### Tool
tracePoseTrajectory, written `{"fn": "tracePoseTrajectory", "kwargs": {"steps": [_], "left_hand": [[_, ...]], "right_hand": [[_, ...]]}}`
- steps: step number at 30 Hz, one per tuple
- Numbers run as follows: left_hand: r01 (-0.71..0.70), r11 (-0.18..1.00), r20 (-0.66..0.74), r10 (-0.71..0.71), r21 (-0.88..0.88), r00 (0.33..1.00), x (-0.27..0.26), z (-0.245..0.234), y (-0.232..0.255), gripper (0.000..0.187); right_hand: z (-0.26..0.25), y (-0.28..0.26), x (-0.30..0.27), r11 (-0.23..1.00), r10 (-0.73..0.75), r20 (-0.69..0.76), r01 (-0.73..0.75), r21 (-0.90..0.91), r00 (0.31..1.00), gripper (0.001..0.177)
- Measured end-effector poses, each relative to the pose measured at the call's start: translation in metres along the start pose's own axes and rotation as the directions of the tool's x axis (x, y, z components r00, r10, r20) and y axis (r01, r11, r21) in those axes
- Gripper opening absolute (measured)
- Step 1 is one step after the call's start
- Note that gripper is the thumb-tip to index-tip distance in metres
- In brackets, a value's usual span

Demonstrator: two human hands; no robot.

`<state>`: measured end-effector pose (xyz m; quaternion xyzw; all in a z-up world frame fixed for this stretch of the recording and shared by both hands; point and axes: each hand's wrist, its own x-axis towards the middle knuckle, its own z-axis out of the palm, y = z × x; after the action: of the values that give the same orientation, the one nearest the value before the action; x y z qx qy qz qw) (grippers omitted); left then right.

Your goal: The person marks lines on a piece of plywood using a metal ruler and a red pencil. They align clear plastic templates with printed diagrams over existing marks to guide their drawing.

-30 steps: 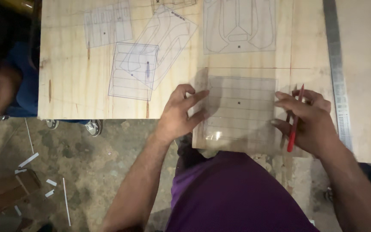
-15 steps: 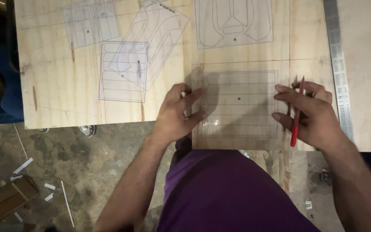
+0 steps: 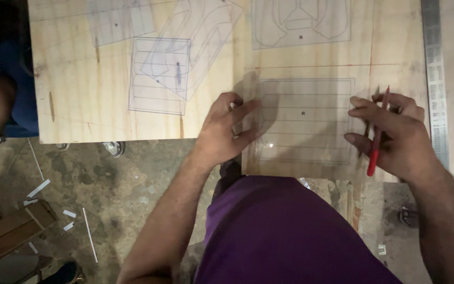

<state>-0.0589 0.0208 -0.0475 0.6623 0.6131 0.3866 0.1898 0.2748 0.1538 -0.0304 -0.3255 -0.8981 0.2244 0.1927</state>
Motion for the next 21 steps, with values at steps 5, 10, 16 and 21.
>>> {"fn": "tracePoseTrajectory", "kwargs": {"steps": [5,10,16,21], "left_hand": [[0.02,1.0,-0.006,-0.02,0.007,1.0,-0.001,0.001,0.001,0.059],[0.029,0.999,0.011,-0.03,0.012,1.0,-0.001,0.001,0.0,0.059],[0.044,0.999,0.014,-0.045,0.011,0.999,-0.001,0.003,-0.001,0.059],[0.062,0.998,0.021,-0.062,0.005,0.998,0.0,0.002,0.0,0.059]], "right_hand": [[-0.001,0.004,-0.001,1.0,-0.023,0.029,0.023,-0.001,0.999,0.052],[0.001,0.007,-0.003,1.0,-0.022,0.034,0.022,-0.005,0.999,0.052],[0.003,0.01,-0.002,1.0,-0.031,0.037,0.03,0.003,0.999,0.052],[0.002,0.009,-0.001,0.999,-0.032,0.021,0.032,-0.008,0.999,0.053]]}}
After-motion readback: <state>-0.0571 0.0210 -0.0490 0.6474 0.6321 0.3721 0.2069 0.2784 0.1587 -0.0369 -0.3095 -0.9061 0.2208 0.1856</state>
